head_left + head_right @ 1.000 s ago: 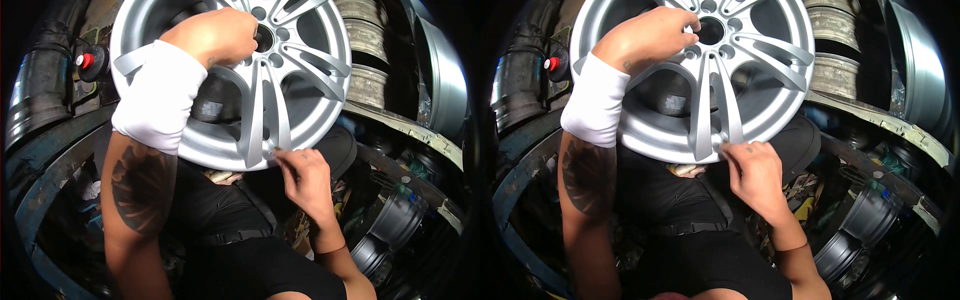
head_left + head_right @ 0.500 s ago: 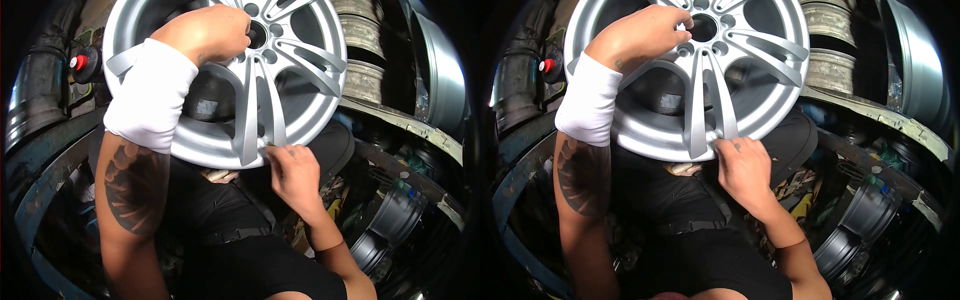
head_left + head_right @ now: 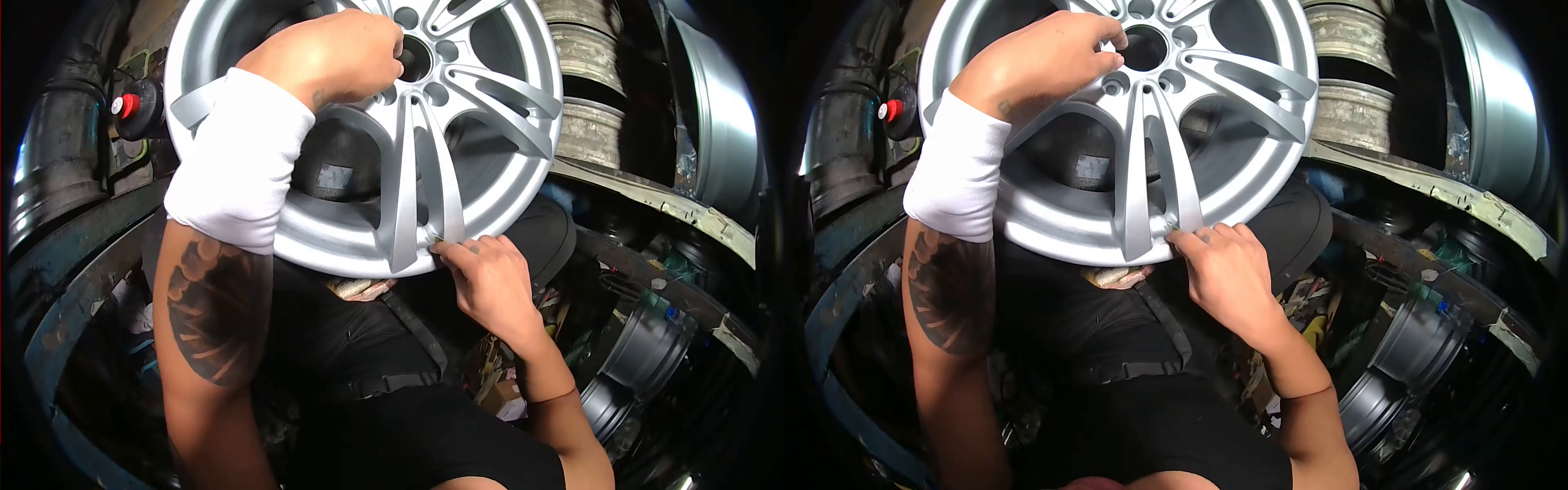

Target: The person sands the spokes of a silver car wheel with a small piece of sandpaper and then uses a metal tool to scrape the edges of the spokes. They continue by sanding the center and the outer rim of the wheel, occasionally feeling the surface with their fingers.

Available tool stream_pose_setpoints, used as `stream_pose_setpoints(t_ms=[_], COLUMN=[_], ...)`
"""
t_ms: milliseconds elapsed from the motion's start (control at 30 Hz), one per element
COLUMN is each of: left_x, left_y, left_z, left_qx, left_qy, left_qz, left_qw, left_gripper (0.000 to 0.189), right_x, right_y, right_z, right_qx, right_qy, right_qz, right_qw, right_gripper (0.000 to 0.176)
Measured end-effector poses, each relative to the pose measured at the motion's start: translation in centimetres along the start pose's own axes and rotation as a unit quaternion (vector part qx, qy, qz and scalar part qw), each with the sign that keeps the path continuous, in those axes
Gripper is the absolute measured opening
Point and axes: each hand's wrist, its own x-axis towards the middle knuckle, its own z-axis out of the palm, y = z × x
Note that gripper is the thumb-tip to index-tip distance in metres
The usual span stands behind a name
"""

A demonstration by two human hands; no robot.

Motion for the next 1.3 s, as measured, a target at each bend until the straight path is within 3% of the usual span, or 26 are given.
stream_pose_setpoints(t_ms=[67, 200, 267, 333, 433, 533, 600, 667, 833, 1033, 1100, 1167, 1267, 1300], left_x=[-0.2, 0.0, -0.4, 0.6, 0.6, 0.4, 0.1, -0.1, 0.8, 0.0, 1.3, 1.5, 0.4, 0.5], left_y=[0.0, -0.3, -1.1, -3.0, -2.9, -3.0, -0.8, 0.1, 0.8, -0.3, -2.9, -4.1, -1.0, -1.1], left_z=[0.0, 0.3, 1.1, 3.2, 3.6, 3.6, 1.3, 0.4, 0.9, 0.5, 3.2, 3.7, 0.5, 0.7], left_qx=[0.002, 0.008, 0.039, 0.129, 0.117, 0.144, 0.059, 0.017, 0.006, 0.022, 0.167, 0.108, 0.025, 0.029], left_qy=[-0.004, 0.005, 0.035, 0.09, 0.093, 0.153, 0.05, 0.005, -0.014, -0.002, 0.083, 0.053, 0.001, 0.014], left_qz=[-0.01, -0.005, 0.042, 0.147, 0.09, 0.182, 0.048, -0.024, -0.087, -0.027, 0.161, 0.104, 0.02, 0.033], left_qw=[1.0, 1.0, 0.998, 0.976, 0.985, 0.96, 0.996, 1.0, 0.996, 0.999, 0.969, 0.987, 1.0, 0.999], left_gripper=[0.036, 0.036, 0.029, 0.022, 0.021, 0.021, 0.03, 0.037, 0.035, 0.036, 0.021, 0.025, 0.035, 0.033], right_x=[0.3, 0.7, 0.8, 0.8, 0.6, 0.6, 0.8, 0.4, 0.8, 1.0, 1.0, 0.6, 1.0, 1.5], right_y=[-0.5, 0.7, 0.2, -0.1, 0.0, 0.0, 0.4, 0.9, 0.3, 0.5, 1.1, 1.1, -0.2, 0.2], right_z=[-0.3, 0.1, -0.3, 0.6, -0.5, 0.0, 0.6, -1.1, -1.6, -0.8, -0.4, -1.0, -0.7, -0.1], right_qx=[-0.044, 0.037, 0.016, 0.019, 0.012, 0.021, 0.064, 0.061, -0.003, -0.012, 0.017, -0.02, -0.06, -0.026], right_qy=[-0.026, -0.018, -0.033, -0.017, -0.037, -0.038, -0.036, -0.033, -0.028, -0.084, -0.057, -0.076, -0.09, -0.088], right_qz=[-0.014, -0.034, -0.027, -0.038, -0.006, -0.004, -0.012, -0.01, -0.036, -0.048, -0.062, -0.042, -0.049, -0.062], right_qw=[0.999, 0.999, 0.999, 0.999, 0.999, 0.999, 0.997, 0.998, 0.999, 0.995, 0.996, 0.996, 0.993, 0.994], right_gripper=[0.02, 0.015, 0.017, 0.019, 0.021, 0.021, 0.021, 0.02, 0.037, 0.038, 0.034, 0.027, 0.028, 0.026])
